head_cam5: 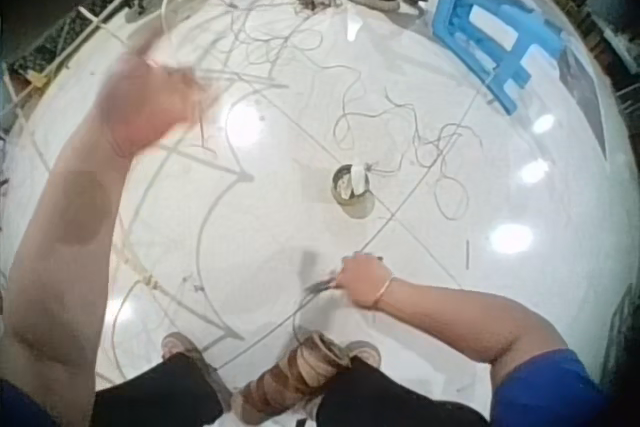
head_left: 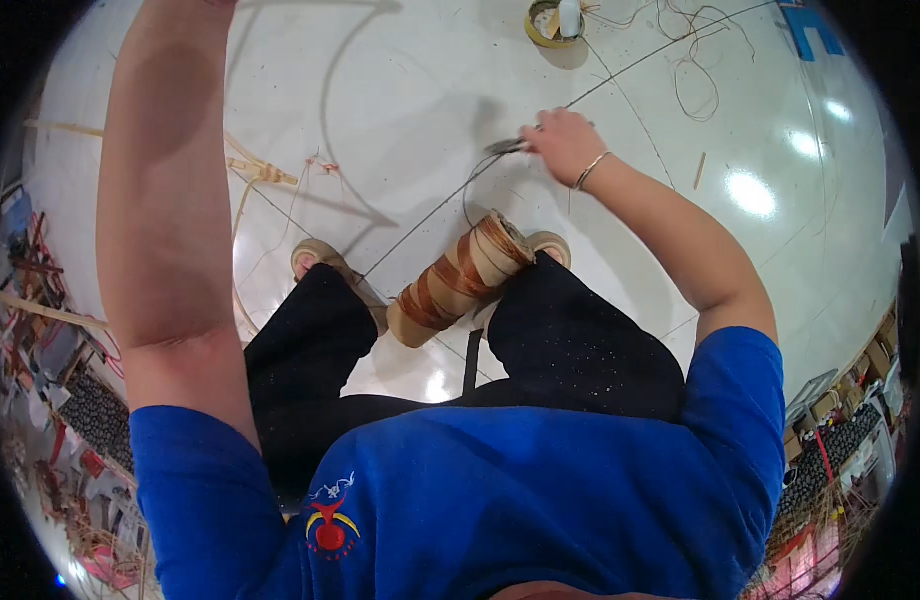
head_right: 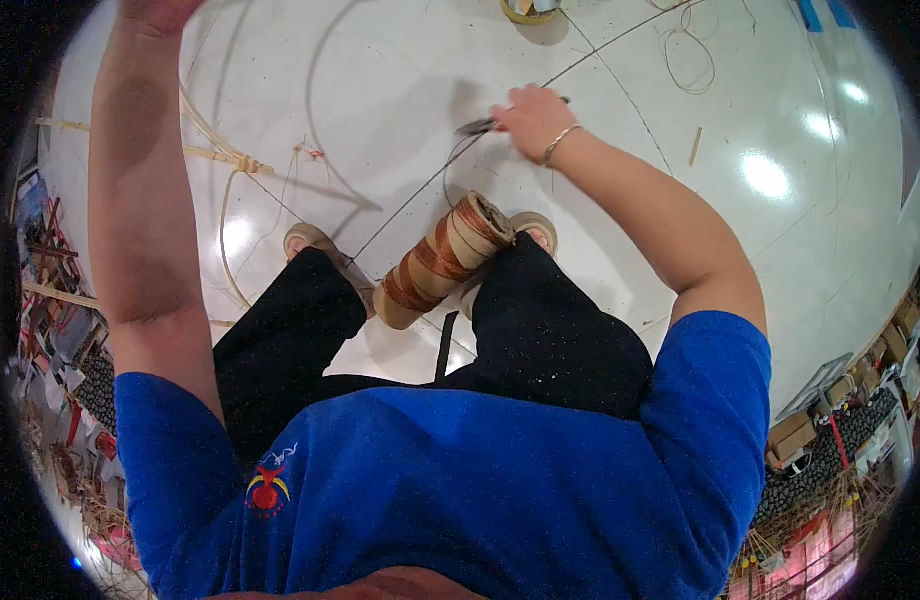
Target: The person sits on the floor and wraps a thin brown string around the end of a long bamboo stick. They use pliers to cut the string and apply glue from a bottle to secure the wrapped section.
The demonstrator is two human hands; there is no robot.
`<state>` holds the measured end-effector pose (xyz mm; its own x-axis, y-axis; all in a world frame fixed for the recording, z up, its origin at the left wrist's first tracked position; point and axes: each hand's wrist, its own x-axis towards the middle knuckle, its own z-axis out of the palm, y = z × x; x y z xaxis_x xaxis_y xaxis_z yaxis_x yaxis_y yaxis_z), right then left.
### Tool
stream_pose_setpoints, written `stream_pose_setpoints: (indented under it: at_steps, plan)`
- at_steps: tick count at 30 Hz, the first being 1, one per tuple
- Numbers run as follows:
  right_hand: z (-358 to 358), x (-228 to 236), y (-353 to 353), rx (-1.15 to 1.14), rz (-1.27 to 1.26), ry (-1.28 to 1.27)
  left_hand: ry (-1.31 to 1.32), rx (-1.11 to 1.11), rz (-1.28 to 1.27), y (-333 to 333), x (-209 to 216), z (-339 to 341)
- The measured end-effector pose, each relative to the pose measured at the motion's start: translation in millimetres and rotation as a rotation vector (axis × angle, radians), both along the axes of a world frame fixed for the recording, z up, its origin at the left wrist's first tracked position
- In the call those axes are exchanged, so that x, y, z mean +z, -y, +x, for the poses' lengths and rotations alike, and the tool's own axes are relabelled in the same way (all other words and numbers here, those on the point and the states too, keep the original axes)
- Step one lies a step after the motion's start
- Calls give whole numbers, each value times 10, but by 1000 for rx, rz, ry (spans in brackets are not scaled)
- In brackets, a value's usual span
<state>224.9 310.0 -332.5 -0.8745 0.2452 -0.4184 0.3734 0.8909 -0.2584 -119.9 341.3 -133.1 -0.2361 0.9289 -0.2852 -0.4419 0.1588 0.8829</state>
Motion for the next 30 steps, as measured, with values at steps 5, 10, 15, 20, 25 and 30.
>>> stream_pose_setpoints:
  at_steps: [5, 10, 15, 20, 25, 30]
  plan:
    - [706, -505, -99, -403, 208, 91, -711, -399, -384, 706, 202, 413]
    - [393, -505, 176, -244, 127, -184, -435, -774, -140, 1655, 547, 433]
    - [-159, -880, 455, -207, -81, 134, 312, -689, 521, 1926, 961, 633]
    - [-193, -664, 509, -461, -296, 271, 709, -615, 679, 2223, 985, 423]
    - [-780, 295, 672, -1373, -1307, -377, 647, -773, 1002, 2164, 924, 91]
    - [-957, 614, 676, -1508, -1332, -931, 720, -687, 858, 2478, 526, -166]
